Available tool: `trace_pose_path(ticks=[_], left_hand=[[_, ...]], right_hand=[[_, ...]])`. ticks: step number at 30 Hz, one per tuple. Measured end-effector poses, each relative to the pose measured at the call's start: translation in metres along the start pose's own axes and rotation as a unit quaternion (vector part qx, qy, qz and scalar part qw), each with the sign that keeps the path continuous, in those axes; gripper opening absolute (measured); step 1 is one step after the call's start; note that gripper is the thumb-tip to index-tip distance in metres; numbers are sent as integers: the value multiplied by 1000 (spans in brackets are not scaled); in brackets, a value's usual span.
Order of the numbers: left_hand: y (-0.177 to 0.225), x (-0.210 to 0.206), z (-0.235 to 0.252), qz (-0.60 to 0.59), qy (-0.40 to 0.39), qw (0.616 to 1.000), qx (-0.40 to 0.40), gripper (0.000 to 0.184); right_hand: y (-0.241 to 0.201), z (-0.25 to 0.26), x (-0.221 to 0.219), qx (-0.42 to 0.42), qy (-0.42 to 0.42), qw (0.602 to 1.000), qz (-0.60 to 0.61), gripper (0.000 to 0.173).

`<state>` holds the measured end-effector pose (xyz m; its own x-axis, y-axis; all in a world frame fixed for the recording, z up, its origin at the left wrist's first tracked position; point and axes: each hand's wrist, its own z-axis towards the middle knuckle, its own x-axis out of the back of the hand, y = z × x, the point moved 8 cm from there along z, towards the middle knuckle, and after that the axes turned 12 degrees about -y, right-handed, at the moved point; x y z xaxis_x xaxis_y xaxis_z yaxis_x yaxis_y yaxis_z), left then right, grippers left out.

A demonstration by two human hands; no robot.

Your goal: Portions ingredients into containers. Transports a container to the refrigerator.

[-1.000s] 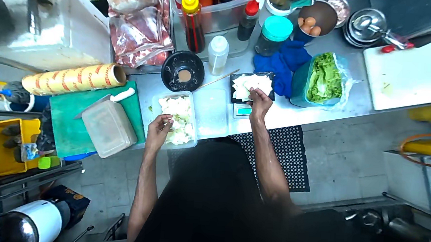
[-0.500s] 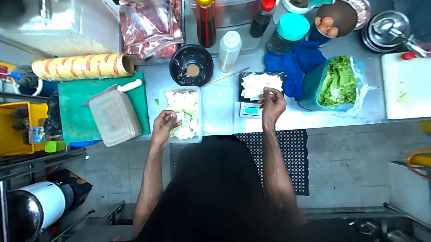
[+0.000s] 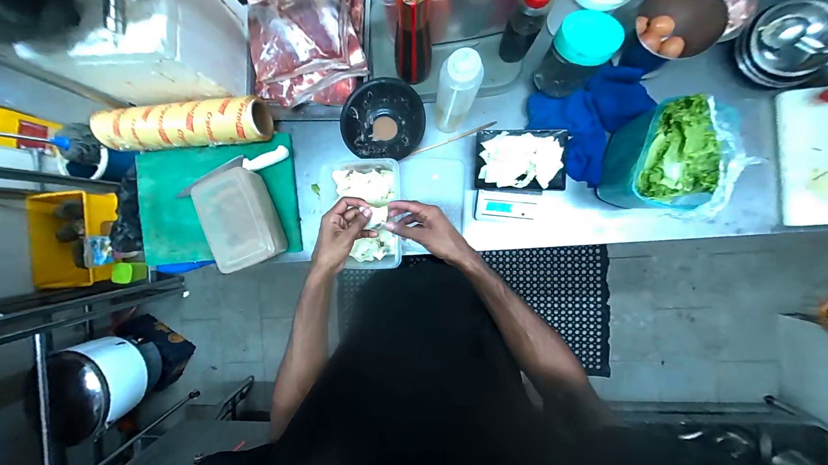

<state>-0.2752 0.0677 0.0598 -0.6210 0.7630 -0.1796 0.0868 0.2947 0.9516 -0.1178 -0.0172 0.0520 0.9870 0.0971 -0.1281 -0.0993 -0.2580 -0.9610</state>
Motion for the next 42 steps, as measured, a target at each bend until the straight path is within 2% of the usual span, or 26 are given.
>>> trace_pose_path(ticks=[3,7,8,12,15,18,21,24,28,33,38,42], left_hand=[[10,-10,0,37,-17,999,-16,21],[14,-16,1,51,-35,998,-18,61],[12,-18,2,58,-31,998,-21,61],[1,-14,5,102,-12,994,-33,45],[-10,-2,6,165,0,986,-12,35],[-19,14,3,196,27,980,17,33],[-27,28,-3,206,42,977,37,32],[-40,32,-4,218,37,973,66,29],[-42,23,4,228,6,971,79,30],[-39,14,14,239,1,968,70,29],[-40,16,9,240,13,968,68,30],[-44,23,0,236,27,968,75,29]], right_hand=[[-2,12,-7,31,41,997,64,26],[0,17,-4,50,78,982,165,17],[0,17,-4,52,76,980,177,17],[3,10,2,52,88,978,181,19],[11,-9,38,48,171,969,173,22],[29,-55,102,54,314,929,187,22],[64,-117,166,41,478,855,199,24],[85,-151,202,23,562,796,224,21],[83,-145,213,55,564,790,234,22],[97,-118,207,68,591,759,264,21],[102,-117,201,21,592,779,206,31],[105,-124,202,10,573,799,183,29]])
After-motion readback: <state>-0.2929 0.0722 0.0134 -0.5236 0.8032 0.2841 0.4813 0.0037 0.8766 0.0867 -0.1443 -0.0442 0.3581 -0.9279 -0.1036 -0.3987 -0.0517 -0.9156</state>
